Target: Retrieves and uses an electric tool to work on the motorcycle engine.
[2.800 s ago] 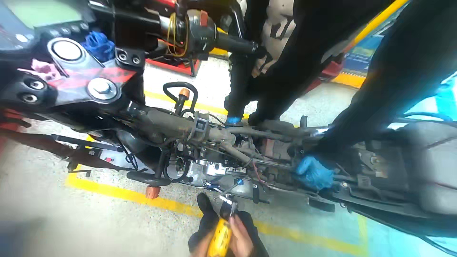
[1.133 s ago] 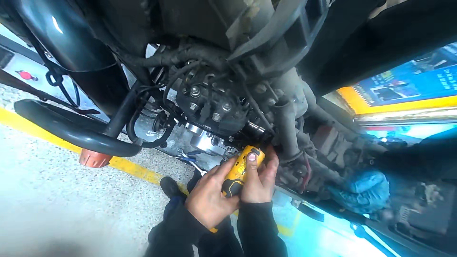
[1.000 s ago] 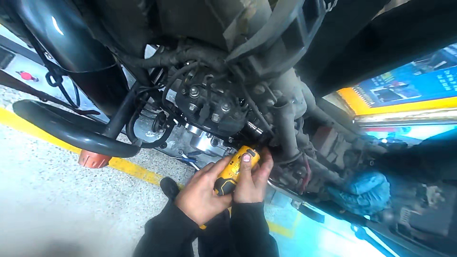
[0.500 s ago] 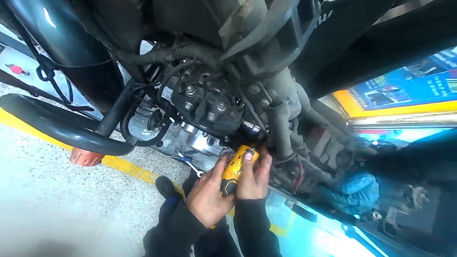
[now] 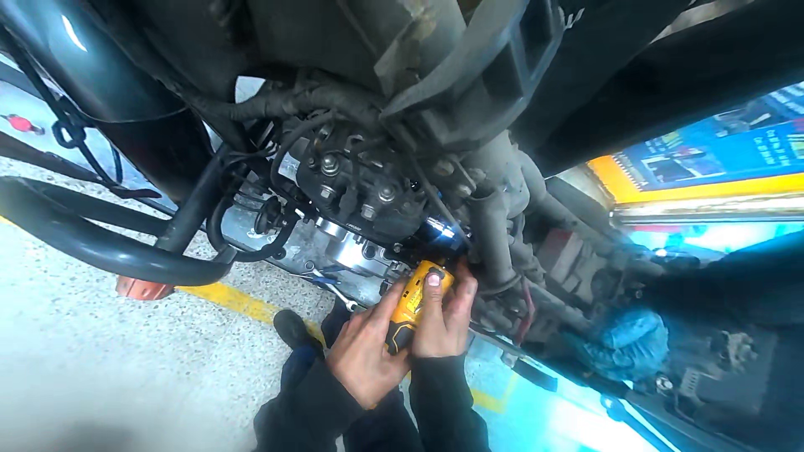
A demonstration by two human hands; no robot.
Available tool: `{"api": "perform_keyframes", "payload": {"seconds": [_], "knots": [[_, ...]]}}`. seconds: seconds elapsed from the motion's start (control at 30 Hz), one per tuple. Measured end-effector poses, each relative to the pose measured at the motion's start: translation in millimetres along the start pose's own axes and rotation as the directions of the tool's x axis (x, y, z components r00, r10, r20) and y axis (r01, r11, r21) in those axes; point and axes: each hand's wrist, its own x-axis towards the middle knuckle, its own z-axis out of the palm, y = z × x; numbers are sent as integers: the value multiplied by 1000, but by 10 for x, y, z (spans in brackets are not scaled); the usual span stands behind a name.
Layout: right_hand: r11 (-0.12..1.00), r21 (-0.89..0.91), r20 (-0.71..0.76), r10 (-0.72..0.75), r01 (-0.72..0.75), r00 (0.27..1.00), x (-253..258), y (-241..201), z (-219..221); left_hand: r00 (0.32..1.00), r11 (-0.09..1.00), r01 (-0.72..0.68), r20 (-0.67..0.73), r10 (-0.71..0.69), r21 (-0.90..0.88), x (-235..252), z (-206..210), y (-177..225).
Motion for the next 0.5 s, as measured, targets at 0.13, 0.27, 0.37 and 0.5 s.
{"api": "perform_keyframes", "payload": {"seconds": [0.13, 0.27, 0.37, 0.5], "knots": [[1000, -20, 8, 11, -11, 1000, 1, -9, -13, 1000, 1000, 8, -5, -9, -11, -13, 9, 4], [996, -89, 15, -10, 11, 1000, 35, 9, -58, 1000, 999, 9, -17, -10, -40, -23, 42, 22], [997, -68, 0, -27, 27, 1000, 21, 11, -26, 1000, 999, 7, -7, -7, -35, -10, 19, 6], [982, -121, 44, -143, 147, 989, 48, 81, -1, 1000, 999, 1, -19, -2, -39, -2, 9, -50]]}}
